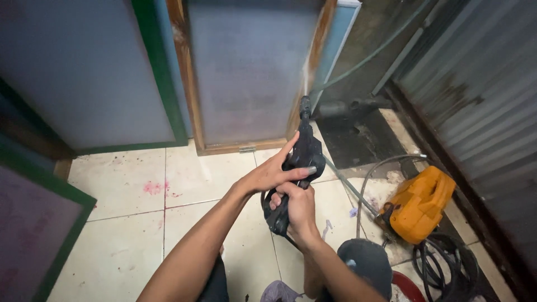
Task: A person uses a high-pressure water sprayer to clean a screen printing frame in a washing area.
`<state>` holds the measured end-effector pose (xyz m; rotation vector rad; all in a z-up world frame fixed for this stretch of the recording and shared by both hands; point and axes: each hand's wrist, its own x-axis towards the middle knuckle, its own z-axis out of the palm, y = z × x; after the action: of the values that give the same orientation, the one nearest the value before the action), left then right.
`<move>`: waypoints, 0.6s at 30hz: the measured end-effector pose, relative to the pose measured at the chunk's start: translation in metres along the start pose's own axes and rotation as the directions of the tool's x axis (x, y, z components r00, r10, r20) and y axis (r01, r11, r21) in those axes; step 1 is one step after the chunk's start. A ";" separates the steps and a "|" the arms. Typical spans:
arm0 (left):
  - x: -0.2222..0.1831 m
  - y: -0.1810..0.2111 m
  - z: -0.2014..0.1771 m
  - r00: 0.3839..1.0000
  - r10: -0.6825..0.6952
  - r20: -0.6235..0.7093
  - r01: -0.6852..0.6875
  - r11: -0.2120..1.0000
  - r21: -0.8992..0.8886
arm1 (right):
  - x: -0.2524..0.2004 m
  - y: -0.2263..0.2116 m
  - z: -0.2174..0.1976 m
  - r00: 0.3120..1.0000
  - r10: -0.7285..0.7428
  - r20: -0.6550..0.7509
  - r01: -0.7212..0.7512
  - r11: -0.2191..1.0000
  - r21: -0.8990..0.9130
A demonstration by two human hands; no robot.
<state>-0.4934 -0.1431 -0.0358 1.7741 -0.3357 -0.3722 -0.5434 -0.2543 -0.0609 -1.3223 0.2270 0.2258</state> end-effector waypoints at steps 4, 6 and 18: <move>-0.001 -0.002 -0.001 0.996 -0.084 0.012 0.084 0.996 0.017 | 0.009 0.006 -0.006 0.998 0.068 -0.001 -0.068 0.994 0.081; -0.002 -0.001 0.000 0.993 -0.118 0.011 0.118 0.993 0.011 | 0.005 0.001 -0.003 0.994 0.110 0.007 -0.110 0.991 0.078; 0.004 -0.006 -0.001 0.996 0.072 -0.048 -0.072 0.997 0.012 | 0.001 0.000 0.001 0.999 -0.053 0.008 0.052 0.998 0.038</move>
<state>-0.4889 -0.1422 -0.0416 1.7730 -0.3669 -0.2767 -0.5427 -0.2538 -0.0608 -1.2878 0.1881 0.1819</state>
